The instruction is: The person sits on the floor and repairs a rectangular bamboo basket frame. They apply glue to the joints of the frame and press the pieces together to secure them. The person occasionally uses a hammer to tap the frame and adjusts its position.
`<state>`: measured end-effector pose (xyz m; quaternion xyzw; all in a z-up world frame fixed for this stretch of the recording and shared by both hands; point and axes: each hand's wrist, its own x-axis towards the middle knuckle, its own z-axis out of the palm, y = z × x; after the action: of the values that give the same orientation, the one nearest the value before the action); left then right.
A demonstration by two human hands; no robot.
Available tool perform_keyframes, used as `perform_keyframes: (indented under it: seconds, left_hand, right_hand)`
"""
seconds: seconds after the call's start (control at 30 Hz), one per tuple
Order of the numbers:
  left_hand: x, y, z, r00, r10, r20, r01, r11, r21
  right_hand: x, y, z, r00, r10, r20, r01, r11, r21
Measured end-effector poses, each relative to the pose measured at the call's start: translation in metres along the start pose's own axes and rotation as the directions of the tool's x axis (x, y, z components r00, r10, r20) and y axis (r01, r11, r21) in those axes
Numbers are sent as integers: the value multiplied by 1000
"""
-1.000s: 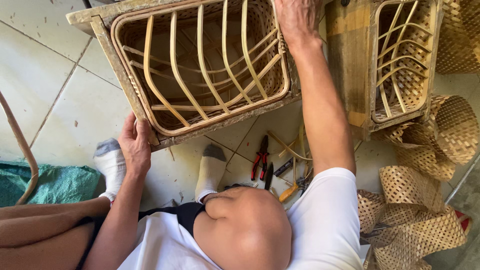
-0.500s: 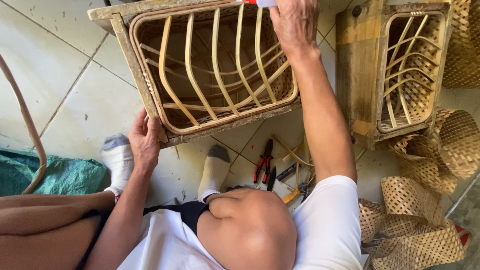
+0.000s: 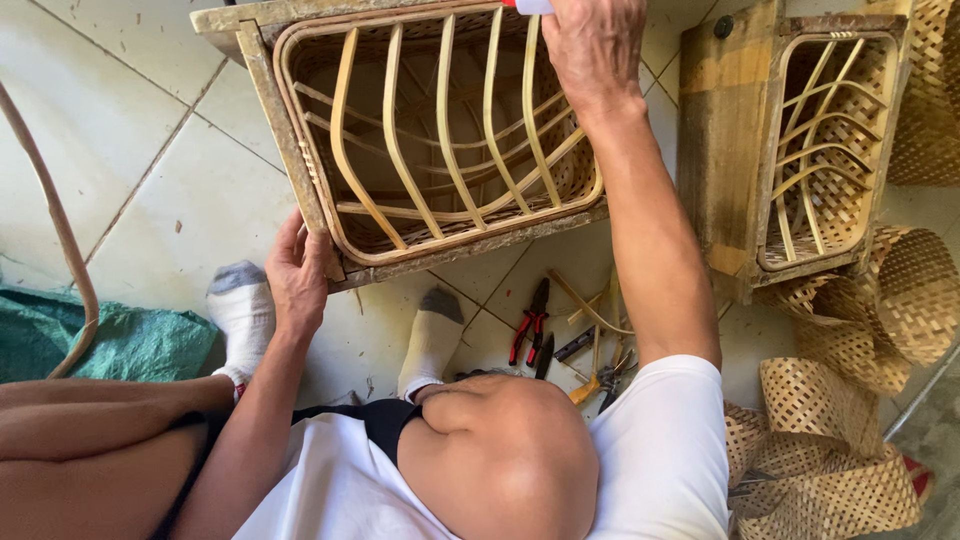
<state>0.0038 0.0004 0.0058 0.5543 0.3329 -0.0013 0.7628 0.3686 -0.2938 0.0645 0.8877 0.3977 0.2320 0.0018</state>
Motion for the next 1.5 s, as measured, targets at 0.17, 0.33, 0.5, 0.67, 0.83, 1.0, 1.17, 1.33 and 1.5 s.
perform_keyframes:
  seconds: [0.17,0.33,0.5,0.67,0.83,1.0,1.17,1.33,1.5]
  left_hand:
    - [1,-2,-1,998,61,11,-61,998,-8]
    - [0,1,0,995,88,37,-87,996,-23]
    - [-3,8,2,995,89,41,-89,996,4]
    - [-4,13,5,995,86,45,-84,996,-35]
    - [-4,13,4,996,79,39,-79,997,-3]
    - [-4,12,3,991,126,48,-127,992,17]
    - [-3,8,3,992,115,47,-115,993,-4]
    - [-1,6,2,997,70,26,-70,998,-7]
    - [-1,6,2,996,73,41,-72,997,-22]
  right_hand:
    - [9,-17,-3,1000,-3,-7,3,999,47]
    - [14,-26,0,998,-45,-46,47,998,41]
    - [18,-25,-5,1000,-22,15,22,999,23]
    - [28,-43,-11,999,-33,-3,33,991,126]
    - [41,-62,-3,997,-60,-58,66,993,102]
    - [43,-65,-7,993,-87,-79,92,994,64]
    - [49,-79,-7,997,-37,-67,48,985,165]
    - [56,-98,3,994,-65,-89,78,984,161]
    - [59,-99,-1,994,-75,-78,85,987,138]
